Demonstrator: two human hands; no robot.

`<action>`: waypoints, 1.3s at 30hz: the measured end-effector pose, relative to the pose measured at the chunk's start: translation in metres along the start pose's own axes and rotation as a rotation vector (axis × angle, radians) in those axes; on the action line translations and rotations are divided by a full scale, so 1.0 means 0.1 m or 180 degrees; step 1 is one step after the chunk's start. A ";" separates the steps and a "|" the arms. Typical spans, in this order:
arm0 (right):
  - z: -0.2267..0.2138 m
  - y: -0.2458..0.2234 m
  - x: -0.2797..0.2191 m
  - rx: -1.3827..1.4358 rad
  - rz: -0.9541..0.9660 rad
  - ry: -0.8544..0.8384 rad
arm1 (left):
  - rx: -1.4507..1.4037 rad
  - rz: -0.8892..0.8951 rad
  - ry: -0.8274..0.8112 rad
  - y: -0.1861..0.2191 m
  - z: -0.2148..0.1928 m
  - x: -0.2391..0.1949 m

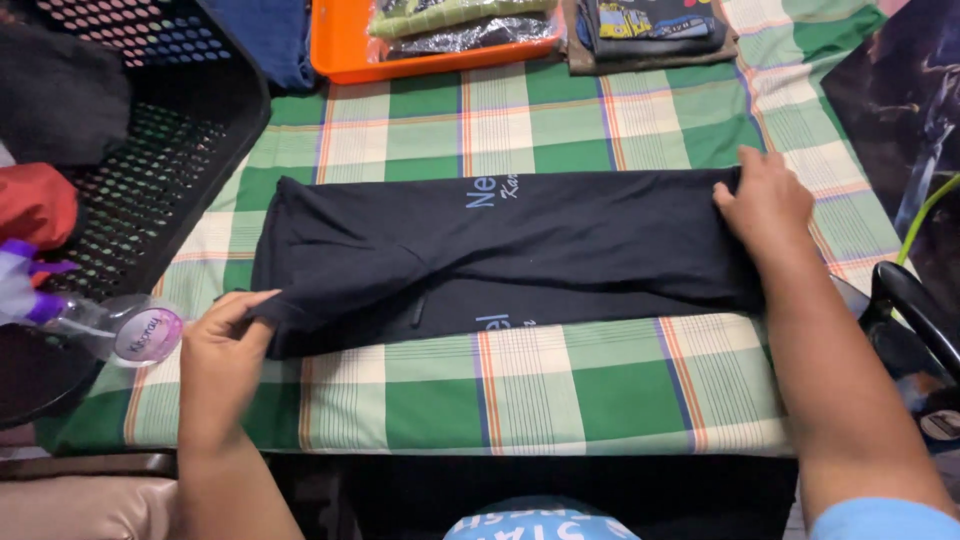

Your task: Ironing a black garment on a flat surface and then folding it into a neat rectangle.

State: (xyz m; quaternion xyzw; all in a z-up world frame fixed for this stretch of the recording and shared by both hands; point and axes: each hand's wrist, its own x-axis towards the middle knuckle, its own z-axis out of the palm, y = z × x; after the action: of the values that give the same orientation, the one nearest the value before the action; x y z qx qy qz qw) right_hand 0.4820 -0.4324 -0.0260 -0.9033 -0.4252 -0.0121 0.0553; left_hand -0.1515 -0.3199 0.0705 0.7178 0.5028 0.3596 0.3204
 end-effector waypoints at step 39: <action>-0.12 0.53 0.55 0.2906 0.1060 -0.1306 | 0.0075 -0.0655 0.0074 -0.21 -0.12 -0.18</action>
State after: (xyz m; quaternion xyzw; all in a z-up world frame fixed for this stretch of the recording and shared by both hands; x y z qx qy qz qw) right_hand 0.5582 -0.4252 -0.0154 -0.8264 -0.2400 0.3604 0.3599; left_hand -0.1762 -0.3303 0.0566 0.6618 0.5818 0.3271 0.3414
